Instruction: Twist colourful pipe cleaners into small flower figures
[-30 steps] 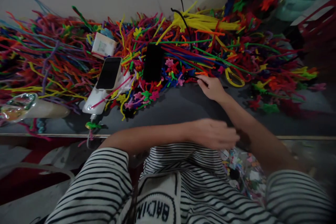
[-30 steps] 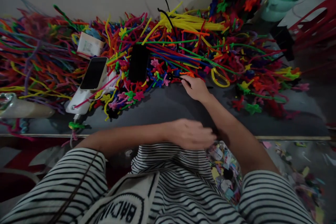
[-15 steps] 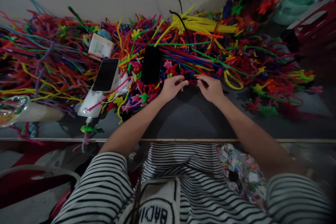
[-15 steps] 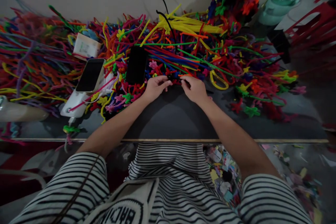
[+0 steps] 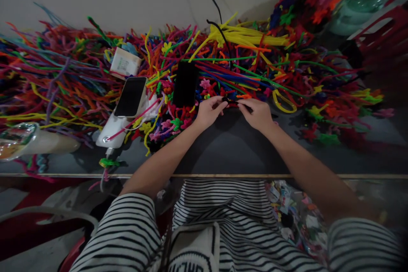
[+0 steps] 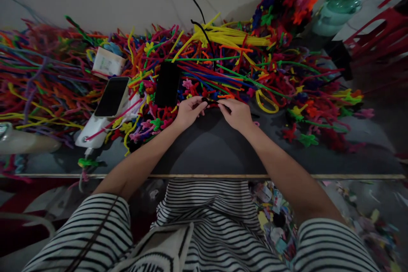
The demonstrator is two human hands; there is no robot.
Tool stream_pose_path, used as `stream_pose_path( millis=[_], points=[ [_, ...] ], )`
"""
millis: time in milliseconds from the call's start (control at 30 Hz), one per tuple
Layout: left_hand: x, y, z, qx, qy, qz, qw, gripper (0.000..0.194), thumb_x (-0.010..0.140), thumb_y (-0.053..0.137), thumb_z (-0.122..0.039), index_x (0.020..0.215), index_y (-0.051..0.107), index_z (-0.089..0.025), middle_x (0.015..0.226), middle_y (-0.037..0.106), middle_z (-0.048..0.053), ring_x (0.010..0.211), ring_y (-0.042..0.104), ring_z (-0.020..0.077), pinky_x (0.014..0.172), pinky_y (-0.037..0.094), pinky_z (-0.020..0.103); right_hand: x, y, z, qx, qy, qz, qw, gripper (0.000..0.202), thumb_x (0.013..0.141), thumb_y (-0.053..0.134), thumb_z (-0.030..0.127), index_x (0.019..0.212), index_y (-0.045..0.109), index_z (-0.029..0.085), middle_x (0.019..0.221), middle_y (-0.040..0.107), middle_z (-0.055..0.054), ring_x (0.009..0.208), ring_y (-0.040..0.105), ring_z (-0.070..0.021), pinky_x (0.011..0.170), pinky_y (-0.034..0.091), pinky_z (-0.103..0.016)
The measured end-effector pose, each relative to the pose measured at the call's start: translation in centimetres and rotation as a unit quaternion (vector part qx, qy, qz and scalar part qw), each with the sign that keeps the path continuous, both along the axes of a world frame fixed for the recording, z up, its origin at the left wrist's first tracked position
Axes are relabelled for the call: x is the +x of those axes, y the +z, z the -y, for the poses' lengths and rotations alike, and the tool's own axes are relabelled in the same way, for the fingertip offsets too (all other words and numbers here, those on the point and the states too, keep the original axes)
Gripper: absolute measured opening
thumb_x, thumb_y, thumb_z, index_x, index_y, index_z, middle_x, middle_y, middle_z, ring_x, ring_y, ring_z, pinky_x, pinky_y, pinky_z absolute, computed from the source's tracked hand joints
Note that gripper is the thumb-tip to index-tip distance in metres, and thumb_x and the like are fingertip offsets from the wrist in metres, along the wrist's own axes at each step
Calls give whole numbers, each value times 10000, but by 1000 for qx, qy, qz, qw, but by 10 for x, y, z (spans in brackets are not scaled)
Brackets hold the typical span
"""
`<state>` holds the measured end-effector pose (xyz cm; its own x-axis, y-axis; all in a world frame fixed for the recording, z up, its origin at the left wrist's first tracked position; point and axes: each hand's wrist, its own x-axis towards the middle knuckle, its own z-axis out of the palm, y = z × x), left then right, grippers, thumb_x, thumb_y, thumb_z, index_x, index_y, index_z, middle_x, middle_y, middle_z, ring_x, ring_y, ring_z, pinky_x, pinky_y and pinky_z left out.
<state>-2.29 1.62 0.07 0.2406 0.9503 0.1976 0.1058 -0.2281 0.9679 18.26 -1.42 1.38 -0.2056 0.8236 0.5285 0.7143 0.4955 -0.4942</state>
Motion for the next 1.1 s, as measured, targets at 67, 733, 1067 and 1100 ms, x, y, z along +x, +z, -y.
stream_pose_path(
  millis=[67, 733, 1067, 1100],
  points=[
    [0, 1, 1, 4, -6, -6, 1000, 237, 860, 655, -390, 885, 678, -155, 787, 730, 20, 491, 561, 50, 512, 475, 178, 0, 2, 1, -7, -7, 9, 1000, 287, 977, 536, 338, 1069, 783, 226, 1051, 796, -72, 912, 758, -224, 779, 581, -347],
    [7, 11, 16, 49, -108, -64, 991, 158, 833, 718, -290, 890, 768, -151, 740, 746, 28, 564, 629, 89, 583, 511, 198, -11, 7, 10, -43, -40, -132, 990, 345, 948, 538, 467, 842, 736, 204, 819, 756, -73, 748, 706, -215, 719, 546, -344],
    [9, 7, 12, 14, -69, -12, 997, 230, 796, 754, -296, 968, 765, -144, 868, 763, 49, 564, 599, 65, 569, 512, 192, -9, 2, 5, -49, 57, -49, 996, 318, 916, 469, 259, 1020, 766, 217, 988, 780, -86, 894, 729, -244, 796, 571, -380],
    [9, 7, 12, 13, -70, -11, 997, 240, 794, 758, -298, 977, 761, -143, 863, 764, 50, 578, 610, 70, 575, 515, 192, -10, 3, 6, -53, 55, -52, 996, 320, 913, 470, 253, 1027, 766, 213, 973, 782, -85, 867, 728, -239, 779, 569, -371]
  ],
)
